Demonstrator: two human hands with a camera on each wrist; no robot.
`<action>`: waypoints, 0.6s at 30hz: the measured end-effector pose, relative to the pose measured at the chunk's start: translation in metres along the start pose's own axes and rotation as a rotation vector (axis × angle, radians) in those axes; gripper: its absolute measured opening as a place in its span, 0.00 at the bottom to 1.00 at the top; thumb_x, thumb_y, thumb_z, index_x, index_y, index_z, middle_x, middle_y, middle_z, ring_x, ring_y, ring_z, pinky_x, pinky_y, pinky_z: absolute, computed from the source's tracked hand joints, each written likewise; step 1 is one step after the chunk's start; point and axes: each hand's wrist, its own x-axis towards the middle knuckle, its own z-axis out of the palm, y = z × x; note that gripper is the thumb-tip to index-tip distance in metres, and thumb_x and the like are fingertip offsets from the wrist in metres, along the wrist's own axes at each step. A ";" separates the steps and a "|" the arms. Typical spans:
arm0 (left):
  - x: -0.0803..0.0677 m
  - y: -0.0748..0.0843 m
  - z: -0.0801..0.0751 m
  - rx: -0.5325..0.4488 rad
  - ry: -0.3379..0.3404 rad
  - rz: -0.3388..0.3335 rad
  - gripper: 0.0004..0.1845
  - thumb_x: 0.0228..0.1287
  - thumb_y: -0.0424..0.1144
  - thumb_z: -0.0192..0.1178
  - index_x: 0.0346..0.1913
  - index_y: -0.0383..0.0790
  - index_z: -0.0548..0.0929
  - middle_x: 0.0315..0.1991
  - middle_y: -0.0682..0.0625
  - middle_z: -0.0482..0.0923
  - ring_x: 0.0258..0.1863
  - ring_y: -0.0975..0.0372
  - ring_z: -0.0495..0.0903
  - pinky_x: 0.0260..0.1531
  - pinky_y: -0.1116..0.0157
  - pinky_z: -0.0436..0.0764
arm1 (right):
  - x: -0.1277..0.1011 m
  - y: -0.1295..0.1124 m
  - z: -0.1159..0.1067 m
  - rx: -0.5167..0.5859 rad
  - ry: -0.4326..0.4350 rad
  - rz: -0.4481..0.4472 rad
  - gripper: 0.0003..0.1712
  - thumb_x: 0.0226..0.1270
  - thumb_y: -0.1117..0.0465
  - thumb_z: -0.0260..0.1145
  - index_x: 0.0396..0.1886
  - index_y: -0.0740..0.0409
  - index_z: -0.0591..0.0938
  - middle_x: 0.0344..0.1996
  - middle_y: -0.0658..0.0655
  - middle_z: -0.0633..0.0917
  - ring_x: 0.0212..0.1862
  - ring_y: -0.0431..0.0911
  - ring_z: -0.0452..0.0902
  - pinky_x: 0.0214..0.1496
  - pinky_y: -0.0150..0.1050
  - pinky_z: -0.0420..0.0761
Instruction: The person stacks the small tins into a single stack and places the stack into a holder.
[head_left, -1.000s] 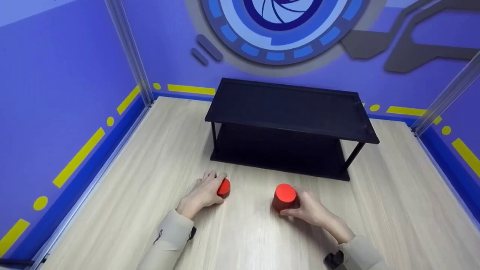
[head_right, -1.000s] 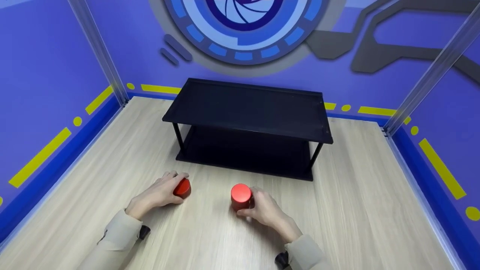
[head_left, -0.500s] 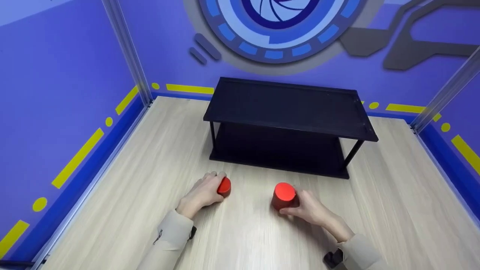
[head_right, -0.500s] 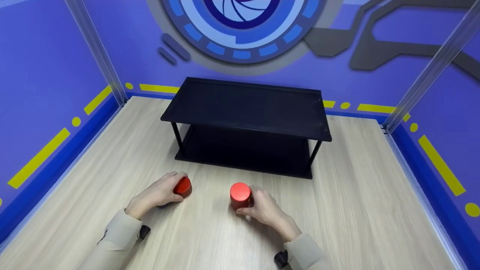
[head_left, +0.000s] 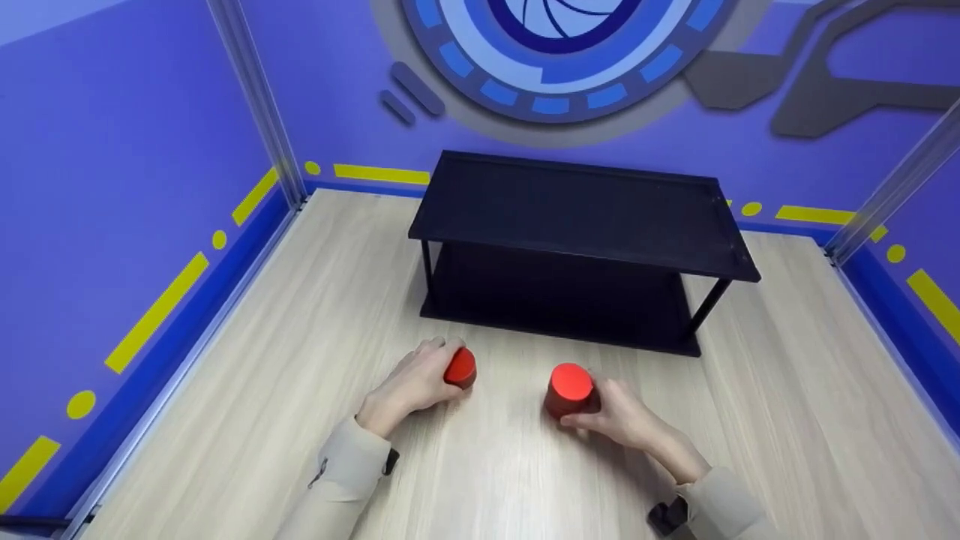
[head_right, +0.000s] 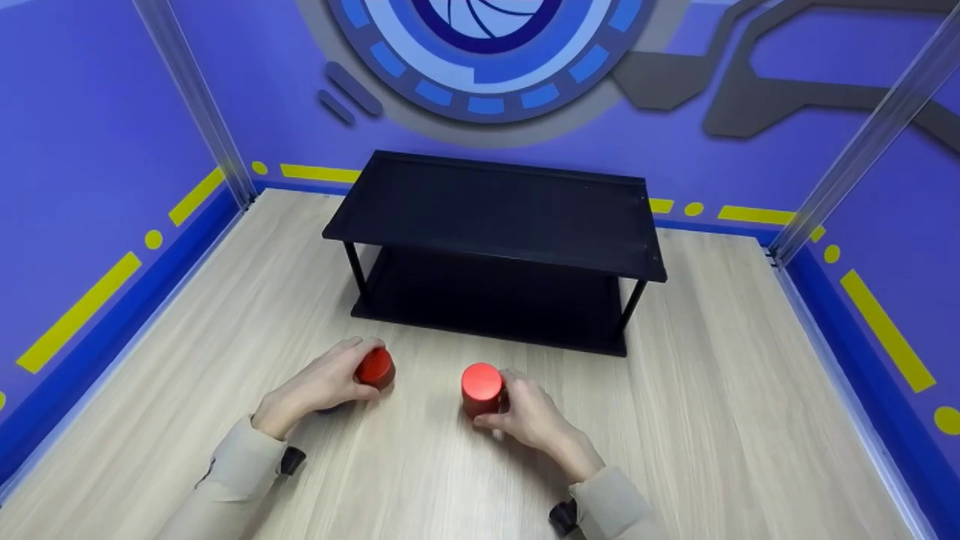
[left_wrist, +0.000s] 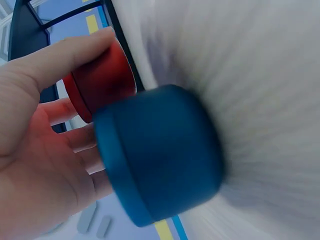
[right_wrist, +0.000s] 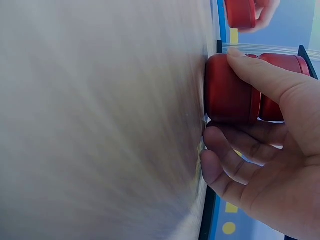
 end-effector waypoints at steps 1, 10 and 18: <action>0.000 0.002 -0.001 -0.005 0.002 0.006 0.34 0.48 0.40 0.73 0.61 0.42 0.73 0.46 0.44 0.77 0.44 0.53 0.75 0.44 0.55 0.75 | 0.000 0.000 0.000 0.001 0.000 0.001 0.35 0.49 0.49 0.77 0.54 0.62 0.76 0.44 0.54 0.86 0.48 0.47 0.83 0.52 0.43 0.81; 0.004 0.011 0.000 -0.027 0.025 0.022 0.36 0.50 0.42 0.73 0.63 0.39 0.72 0.52 0.41 0.77 0.49 0.51 0.77 0.49 0.53 0.78 | 0.001 -0.001 0.000 -0.001 0.003 0.034 0.35 0.47 0.49 0.78 0.53 0.60 0.77 0.42 0.53 0.87 0.47 0.46 0.83 0.51 0.42 0.81; 0.003 0.013 0.001 -0.038 0.027 0.016 0.35 0.50 0.43 0.73 0.63 0.41 0.73 0.52 0.42 0.77 0.49 0.52 0.77 0.48 0.54 0.79 | 0.000 -0.001 0.000 0.006 0.000 0.025 0.36 0.48 0.50 0.77 0.54 0.62 0.76 0.44 0.54 0.86 0.48 0.47 0.83 0.53 0.44 0.81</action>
